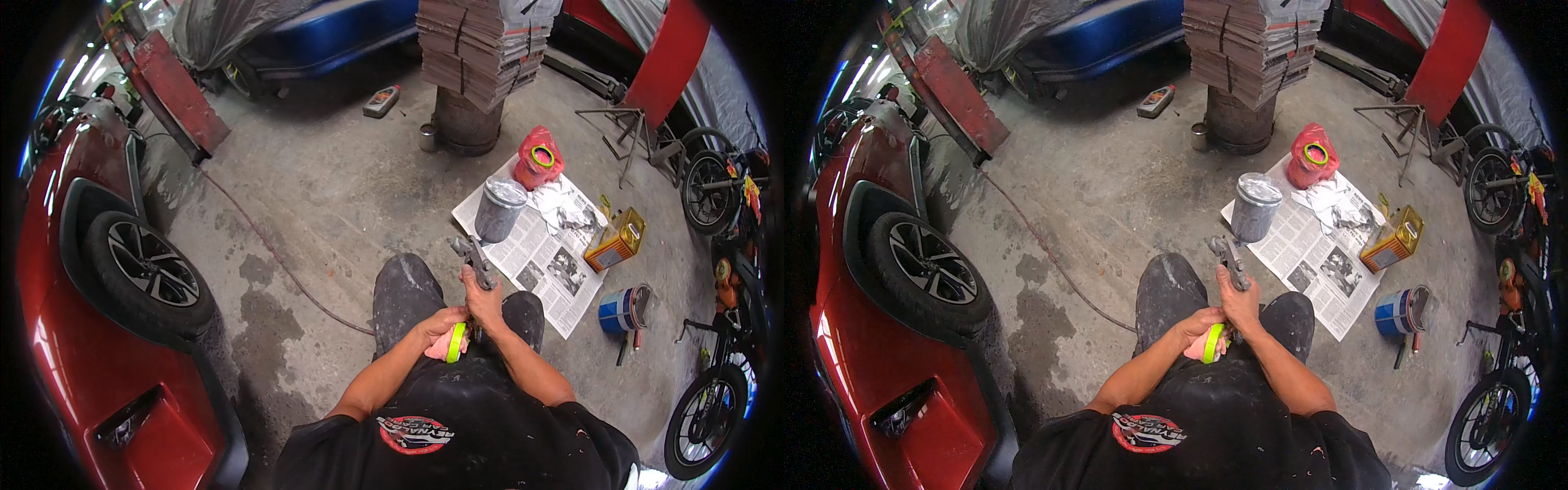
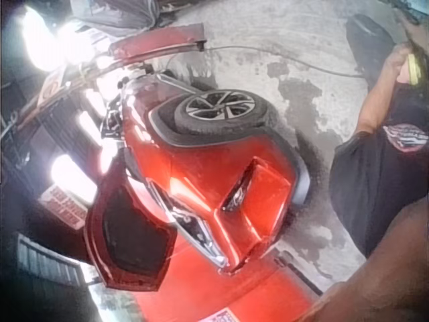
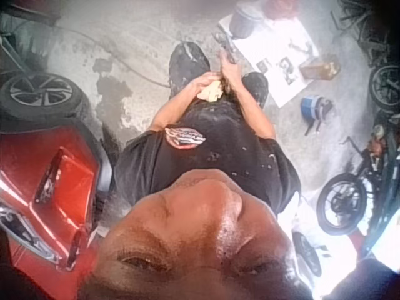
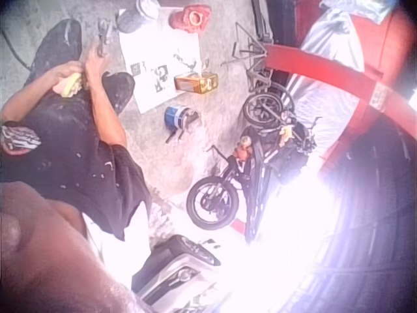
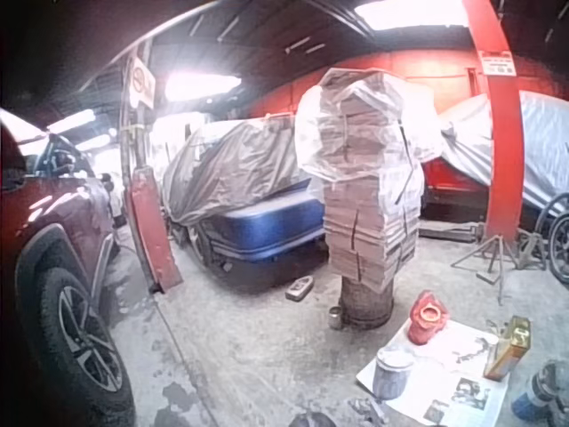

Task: The person prepares a spray gun by attaching a container and wiping it with a cloth. They then apply a coat of red paint to the rear quarter panel of a red car using the spray gun. After painting, the person cleans the spray gun nozzle with a white cloth.

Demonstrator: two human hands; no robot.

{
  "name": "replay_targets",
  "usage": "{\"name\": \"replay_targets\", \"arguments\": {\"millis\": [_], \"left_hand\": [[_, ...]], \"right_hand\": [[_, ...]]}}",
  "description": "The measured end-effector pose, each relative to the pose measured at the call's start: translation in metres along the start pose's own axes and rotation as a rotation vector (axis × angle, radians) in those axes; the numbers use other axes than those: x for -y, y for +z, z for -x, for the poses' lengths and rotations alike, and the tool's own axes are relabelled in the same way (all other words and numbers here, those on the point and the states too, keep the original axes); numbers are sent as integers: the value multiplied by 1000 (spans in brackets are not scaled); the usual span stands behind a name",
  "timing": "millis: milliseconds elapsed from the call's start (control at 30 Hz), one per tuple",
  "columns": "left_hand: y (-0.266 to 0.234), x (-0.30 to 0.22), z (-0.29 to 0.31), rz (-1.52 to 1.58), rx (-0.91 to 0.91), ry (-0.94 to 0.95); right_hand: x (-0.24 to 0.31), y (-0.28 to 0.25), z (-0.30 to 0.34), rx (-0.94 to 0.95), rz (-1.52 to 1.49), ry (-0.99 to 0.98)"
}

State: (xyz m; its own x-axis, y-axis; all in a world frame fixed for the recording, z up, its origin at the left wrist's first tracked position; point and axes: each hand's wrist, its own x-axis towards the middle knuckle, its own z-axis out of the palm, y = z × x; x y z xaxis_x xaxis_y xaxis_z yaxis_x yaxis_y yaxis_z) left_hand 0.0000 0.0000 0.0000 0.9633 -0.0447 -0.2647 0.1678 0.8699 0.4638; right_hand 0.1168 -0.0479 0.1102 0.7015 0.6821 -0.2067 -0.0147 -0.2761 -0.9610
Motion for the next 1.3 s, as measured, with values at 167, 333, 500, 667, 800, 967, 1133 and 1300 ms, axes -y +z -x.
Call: {"name": "replay_targets", "arguments": {"millis": [167, 333, 500, 667, 800, 967, 1133, 1300], "left_hand": [[10, -10, 7, 1, -29, -14], [10, -7, 2, -13, 3, -6], [14, -8, 3, -21, -5, -2], [18, -12, 6, -47, -26, -19], [18, -11, 7, -28, -22, -15], [9, -4, 2, 26, -3, -4], [5, -4, 0, -151, -180, 176], [37, -54, 65, -263, -402, 376]], "right_hand": [[-6, 5, -3, -32, -1, -120], [7, 1, 3, 6, -8, -90], [12, 1, 5, 0, -18, -99], [8, 1, 4, -10, 9, -53], [9, 2, 4, -1, 6, -62], [10, 2, 4, -14, 10, -61], [18, 0, 4, 0, -19, -16], [14, -4, -3, -12, 45, -28]]}}
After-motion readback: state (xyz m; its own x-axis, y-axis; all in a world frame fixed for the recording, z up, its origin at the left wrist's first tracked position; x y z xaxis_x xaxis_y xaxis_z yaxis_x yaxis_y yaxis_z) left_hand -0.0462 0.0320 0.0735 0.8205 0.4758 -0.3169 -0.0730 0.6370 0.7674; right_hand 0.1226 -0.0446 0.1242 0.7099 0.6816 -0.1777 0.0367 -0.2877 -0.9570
